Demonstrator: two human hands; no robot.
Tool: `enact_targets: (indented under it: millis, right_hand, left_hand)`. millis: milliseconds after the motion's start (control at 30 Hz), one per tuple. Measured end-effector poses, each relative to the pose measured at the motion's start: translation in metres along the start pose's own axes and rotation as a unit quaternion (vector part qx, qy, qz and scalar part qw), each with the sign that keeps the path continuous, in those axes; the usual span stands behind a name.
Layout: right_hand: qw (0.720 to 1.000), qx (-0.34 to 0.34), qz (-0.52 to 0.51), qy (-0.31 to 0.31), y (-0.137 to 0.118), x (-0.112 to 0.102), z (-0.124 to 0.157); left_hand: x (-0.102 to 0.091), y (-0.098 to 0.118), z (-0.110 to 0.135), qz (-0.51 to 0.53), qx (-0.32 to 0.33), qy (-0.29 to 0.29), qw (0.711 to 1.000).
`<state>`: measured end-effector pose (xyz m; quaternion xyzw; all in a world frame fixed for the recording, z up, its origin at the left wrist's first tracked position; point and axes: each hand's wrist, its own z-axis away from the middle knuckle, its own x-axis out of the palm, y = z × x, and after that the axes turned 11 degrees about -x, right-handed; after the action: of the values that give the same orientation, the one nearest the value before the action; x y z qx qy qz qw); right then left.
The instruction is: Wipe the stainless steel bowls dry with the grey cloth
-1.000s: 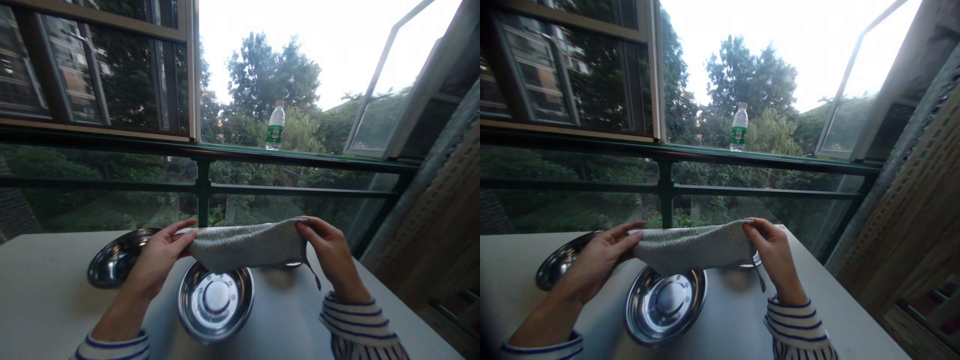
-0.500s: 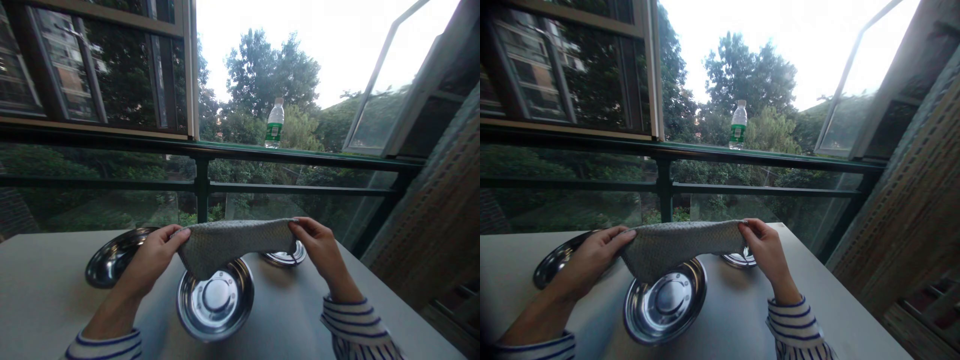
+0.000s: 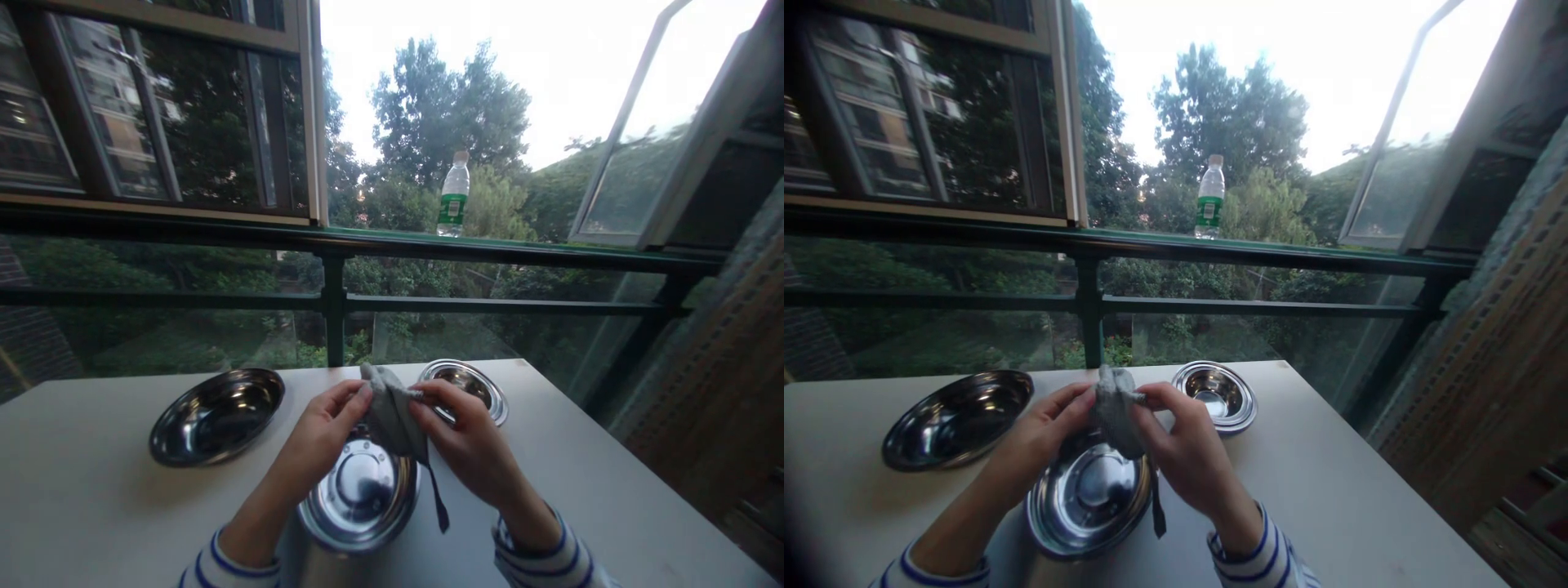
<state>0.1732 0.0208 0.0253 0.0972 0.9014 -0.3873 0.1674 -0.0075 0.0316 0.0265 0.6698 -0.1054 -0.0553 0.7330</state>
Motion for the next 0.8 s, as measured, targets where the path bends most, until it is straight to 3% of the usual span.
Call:
enact_targets:
  millis: [167, 267, 333, 433, 500, 633, 800]
  right_hand:
    - [0.991, -0.083, -0.041, -0.092, -0.003, 0.006, 0.007]
    - [0.990, -0.096, -0.050, -0.093, -0.001, 0.001, 0.007]
    - [0.996, -0.067, -0.039, -0.035, 0.002, -0.003, 0.005]
    - [0.997, 0.022, -0.067, 0.035, 0.013, -0.008, 0.001]
    - [0.983, 0.084, -0.161, 0.011, 0.020, -0.009, 0.000]
    - [0.929, 0.144, -0.339, -0.045, 0.022, -0.004, -0.001]
    - [0.940, 0.136, -0.310, 0.031, 0.016, 0.000, -0.001]
  left_hand:
    - [0.003, -0.004, 0.002, 0.018, 0.038, -0.078, 0.996]
    - [0.002, -0.002, 0.002, -0.005, 0.033, -0.004, 0.999]
    - [0.001, 0.002, 0.003, 0.007, 0.016, 0.050, 0.999]
    - [-0.002, 0.007, 0.007, 0.066, -0.014, 0.034, 0.997]
    - [-0.003, 0.008, 0.009, 0.107, -0.027, 0.011, 0.994]
    - [-0.002, 0.008, 0.006, 0.121, -0.014, 0.028, 0.992]
    - [0.001, 0.009, -0.001, 0.086, -0.081, 0.088, 0.989]
